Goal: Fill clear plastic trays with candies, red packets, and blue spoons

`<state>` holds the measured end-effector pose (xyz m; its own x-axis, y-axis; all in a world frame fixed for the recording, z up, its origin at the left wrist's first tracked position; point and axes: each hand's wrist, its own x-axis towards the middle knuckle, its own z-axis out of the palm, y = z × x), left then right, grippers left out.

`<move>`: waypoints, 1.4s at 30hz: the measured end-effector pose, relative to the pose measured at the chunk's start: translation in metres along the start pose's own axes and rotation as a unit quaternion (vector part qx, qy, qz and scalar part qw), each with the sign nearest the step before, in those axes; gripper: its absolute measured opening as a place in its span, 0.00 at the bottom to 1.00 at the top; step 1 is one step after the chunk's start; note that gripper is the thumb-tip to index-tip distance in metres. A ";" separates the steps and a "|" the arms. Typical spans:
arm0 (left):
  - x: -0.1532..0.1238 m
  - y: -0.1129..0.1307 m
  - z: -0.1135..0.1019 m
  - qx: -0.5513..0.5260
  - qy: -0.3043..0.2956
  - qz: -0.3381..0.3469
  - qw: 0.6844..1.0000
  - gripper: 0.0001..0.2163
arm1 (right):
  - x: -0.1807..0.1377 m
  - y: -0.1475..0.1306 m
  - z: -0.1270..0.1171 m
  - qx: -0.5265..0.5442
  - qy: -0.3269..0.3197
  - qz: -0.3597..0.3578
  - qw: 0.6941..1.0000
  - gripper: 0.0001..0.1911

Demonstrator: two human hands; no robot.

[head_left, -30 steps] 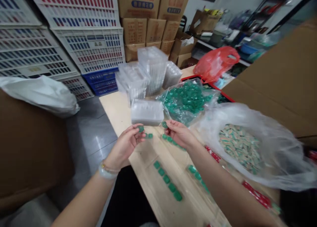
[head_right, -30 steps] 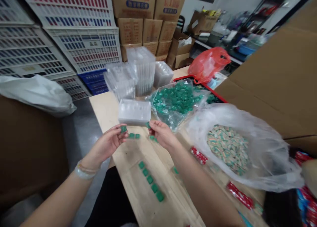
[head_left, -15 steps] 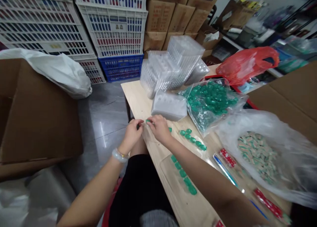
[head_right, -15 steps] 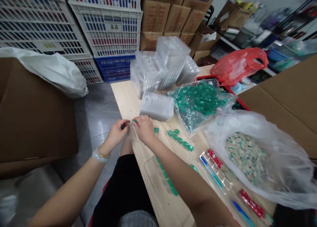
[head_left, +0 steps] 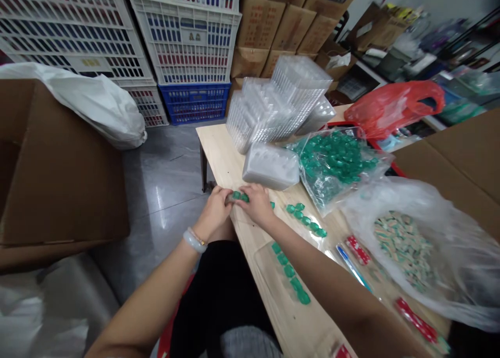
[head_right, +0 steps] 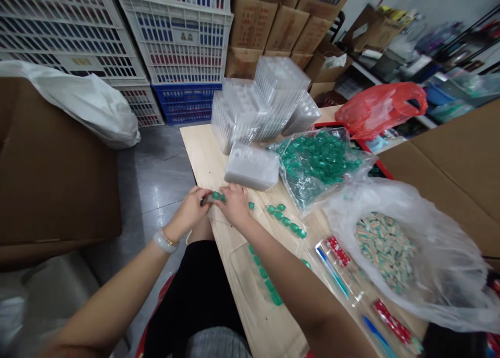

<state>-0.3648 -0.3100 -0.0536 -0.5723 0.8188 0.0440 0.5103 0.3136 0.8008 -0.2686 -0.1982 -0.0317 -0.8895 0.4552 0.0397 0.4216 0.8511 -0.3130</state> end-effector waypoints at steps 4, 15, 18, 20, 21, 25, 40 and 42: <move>-0.003 0.007 -0.001 0.027 0.008 -0.005 1.000 0.09 | 0.001 0.003 -0.003 0.061 -0.012 -0.028 0.998 0.13; -0.008 0.016 -0.001 0.088 0.009 0.018 0.996 0.05 | -0.003 0.004 -0.002 0.053 -0.020 -0.018 0.998 0.11; -0.011 0.007 -0.012 0.013 0.028 0.030 0.999 0.04 | -0.004 0.005 -0.003 0.060 -0.017 -0.017 0.998 0.12; -0.013 0.004 -0.018 -0.018 0.060 0.014 0.998 0.04 | -0.004 0.005 -0.004 0.070 -0.011 -0.017 0.997 0.16; -0.014 0.004 -0.020 -0.032 0.070 0.006 0.997 0.04 | -0.004 0.004 -0.004 0.073 -0.010 -0.020 0.997 0.18; -0.014 0.011 -0.021 -0.117 0.081 -0.050 0.989 0.05 | -0.002 -0.001 -0.005 0.040 -0.020 -0.032 0.998 0.12; 0.087 0.161 0.014 -0.503 -0.125 -0.041 0.854 0.12 | -0.058 0.044 -0.062 0.162 0.293 0.074 0.939 0.09; 0.125 0.193 0.048 -0.381 -0.118 0.006 0.917 0.12 | -0.079 0.055 -0.075 0.176 0.311 0.095 0.929 0.09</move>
<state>-0.3073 -0.1239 0.0774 -0.3681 0.9298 -0.0030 -0.1322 -0.0491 0.9900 -0.1619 -0.1679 0.0190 -0.4849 0.7442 0.4594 0.3788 0.6522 -0.6566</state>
